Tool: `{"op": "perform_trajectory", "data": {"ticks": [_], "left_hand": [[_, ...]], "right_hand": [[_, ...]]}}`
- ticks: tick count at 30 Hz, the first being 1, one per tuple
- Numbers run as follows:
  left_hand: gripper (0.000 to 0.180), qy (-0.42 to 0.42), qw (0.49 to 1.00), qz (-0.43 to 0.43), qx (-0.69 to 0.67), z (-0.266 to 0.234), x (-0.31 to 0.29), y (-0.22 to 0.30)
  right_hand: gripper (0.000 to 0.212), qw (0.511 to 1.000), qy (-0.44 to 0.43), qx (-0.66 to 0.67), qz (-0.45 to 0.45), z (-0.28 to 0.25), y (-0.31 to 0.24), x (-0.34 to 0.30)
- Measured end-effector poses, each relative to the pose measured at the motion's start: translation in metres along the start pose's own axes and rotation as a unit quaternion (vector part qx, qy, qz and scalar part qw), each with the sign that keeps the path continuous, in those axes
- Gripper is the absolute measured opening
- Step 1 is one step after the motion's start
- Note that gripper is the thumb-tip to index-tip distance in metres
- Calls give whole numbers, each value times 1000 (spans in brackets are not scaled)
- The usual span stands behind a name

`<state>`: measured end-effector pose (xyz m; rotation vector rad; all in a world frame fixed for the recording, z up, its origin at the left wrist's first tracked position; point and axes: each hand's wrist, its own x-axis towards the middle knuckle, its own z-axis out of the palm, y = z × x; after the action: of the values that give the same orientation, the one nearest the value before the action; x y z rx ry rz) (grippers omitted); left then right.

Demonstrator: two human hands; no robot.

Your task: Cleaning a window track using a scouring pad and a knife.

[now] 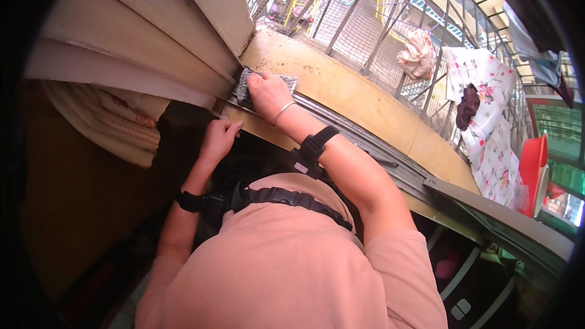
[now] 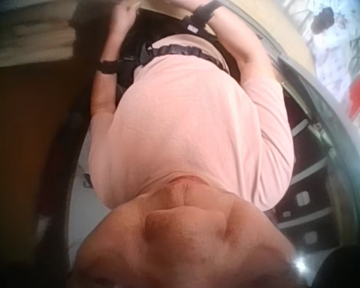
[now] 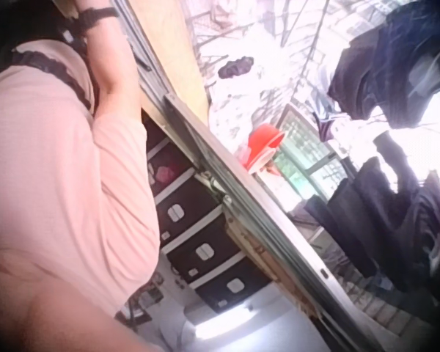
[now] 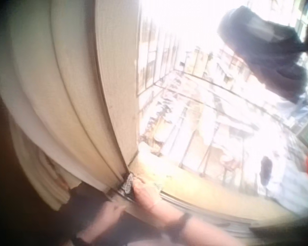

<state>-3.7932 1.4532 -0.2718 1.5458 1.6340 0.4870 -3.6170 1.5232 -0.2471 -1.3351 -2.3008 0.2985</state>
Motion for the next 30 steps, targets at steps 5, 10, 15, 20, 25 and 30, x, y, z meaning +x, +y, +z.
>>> {"op": "perform_trajectory", "data": {"ticks": [5, 10, 15, 20, 25, 30], "left_hand": [[38, -6, 1000, 7, 15, 1, -4, 1], [39, -23, 999, 0, 27, 8, -5, -1], [38, -26, 998, 9, 49, 13, -2, -6], [38, -19, 1000, 11, 21, 6, 0, 0], [37, -2, 1000, 2, 4, 8, -1, -5], [36, 6, 1000, 25, 10, 8, -5, -6]], "right_hand": [[7, 996, -69, -47, 21, -30, 11, -39], [10, 985, -144, -36, 88, -56, 18, -65], [19, 982, -60, 79, 158, -37, -1, -21], [26, 989, -37, 103, 97, 7, 3, -3], [37, 990, -76, 37, 113, -14, 2, -19], [30, 985, -85, 48, 141, -47, 23, -75]]}}
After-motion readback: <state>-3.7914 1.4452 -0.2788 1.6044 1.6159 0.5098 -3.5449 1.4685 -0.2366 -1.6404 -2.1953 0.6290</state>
